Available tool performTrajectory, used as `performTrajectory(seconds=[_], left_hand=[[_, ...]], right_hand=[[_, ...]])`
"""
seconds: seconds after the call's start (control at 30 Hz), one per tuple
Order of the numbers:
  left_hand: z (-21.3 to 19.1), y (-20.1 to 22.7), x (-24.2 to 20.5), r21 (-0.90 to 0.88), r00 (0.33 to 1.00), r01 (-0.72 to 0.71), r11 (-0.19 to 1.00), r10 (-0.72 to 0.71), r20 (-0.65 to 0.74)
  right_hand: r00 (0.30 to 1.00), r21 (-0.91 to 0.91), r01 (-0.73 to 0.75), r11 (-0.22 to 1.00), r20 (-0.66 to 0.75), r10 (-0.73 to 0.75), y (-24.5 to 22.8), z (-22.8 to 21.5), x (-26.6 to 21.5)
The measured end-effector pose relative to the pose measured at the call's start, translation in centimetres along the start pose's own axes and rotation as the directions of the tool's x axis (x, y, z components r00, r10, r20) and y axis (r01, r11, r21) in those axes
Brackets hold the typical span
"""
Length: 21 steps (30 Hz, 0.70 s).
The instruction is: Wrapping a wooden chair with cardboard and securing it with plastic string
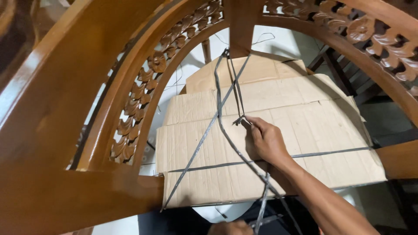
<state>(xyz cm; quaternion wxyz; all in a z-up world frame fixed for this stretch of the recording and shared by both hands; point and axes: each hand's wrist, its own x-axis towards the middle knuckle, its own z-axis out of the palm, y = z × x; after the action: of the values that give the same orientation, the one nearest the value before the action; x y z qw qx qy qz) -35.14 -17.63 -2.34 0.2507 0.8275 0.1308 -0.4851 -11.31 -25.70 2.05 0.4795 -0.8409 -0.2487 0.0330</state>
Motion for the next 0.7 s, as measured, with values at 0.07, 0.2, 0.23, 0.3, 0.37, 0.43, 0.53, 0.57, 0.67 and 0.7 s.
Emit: performTrajectory(seconds=[0.07, 0.2, 0.23, 0.3, 0.37, 0.43, 0.53, 0.57, 0.67, 0.7], left_hand=[[-6.4, 1.8, -6.2, -0.005, 0.946, -0.267, 0.964, 0.261, -0.194], [-16.2, 4.8, -5.0, 0.197, 0.413, -0.616, 0.763, 0.525, -0.744], [-19.1, 5.9, -1.5, 0.204, 0.407, -0.617, 0.760, 0.531, -0.744], [-25.3, 8.6, 5.4, 0.430, 0.059, -0.526, 0.734, 0.535, -0.843], [-30.1, 11.0, 9.6, 0.394, 0.160, -0.466, 0.792, 0.513, -0.843], [-33.5, 13.0, 12.8, 0.364, 0.256, -0.399, 0.842, 0.483, -0.837], [-35.8, 14.5, 15.7, 0.308, 0.470, -0.212, 0.927, 0.373, -0.800], [-35.8, 14.7, 16.3, 0.282, 0.482, -0.214, 0.935, 0.352, -0.802], [-36.0, 15.4, 18.1, 0.304, 0.428, -0.138, 0.942, 0.334, -0.840], [-35.7, 15.3, 18.6, 0.345, 0.358, -0.052, 0.937, 0.339, -0.870]], right_hand=[[1.000, -0.121, 0.013, 0.993, -0.003, -0.013, 1.2, -1.4, -0.9], [0.994, -0.326, 0.106, 0.939, 0.033, -0.101, 3.8, -2.2, -1.9], [0.994, -0.329, 0.107, 0.938, 0.026, -0.105, 2.9, -2.2, -2.0], [0.997, -0.381, 0.067, 0.922, -0.012, -0.077, 1.0, -2.2, -2.3], [0.995, -0.315, 0.080, 0.946, -0.033, -0.095, 1.7, -2.3, -2.4], [0.992, -0.248, 0.093, 0.964, -0.060, -0.111, 1.9, -2.4, -2.4], [0.992, -0.184, 0.093, 0.979, -0.068, -0.107, 1.8, -2.8, -2.2], [0.992, -0.161, 0.104, 0.982, -0.051, -0.113, 1.8, -3.0, -2.3], [0.992, -0.154, 0.119, 0.981, -0.011, -0.122, 2.5, -3.1, -2.1], [0.992, -0.166, 0.125, 0.978, 0.015, -0.125, 2.7, -2.9, -2.2]])
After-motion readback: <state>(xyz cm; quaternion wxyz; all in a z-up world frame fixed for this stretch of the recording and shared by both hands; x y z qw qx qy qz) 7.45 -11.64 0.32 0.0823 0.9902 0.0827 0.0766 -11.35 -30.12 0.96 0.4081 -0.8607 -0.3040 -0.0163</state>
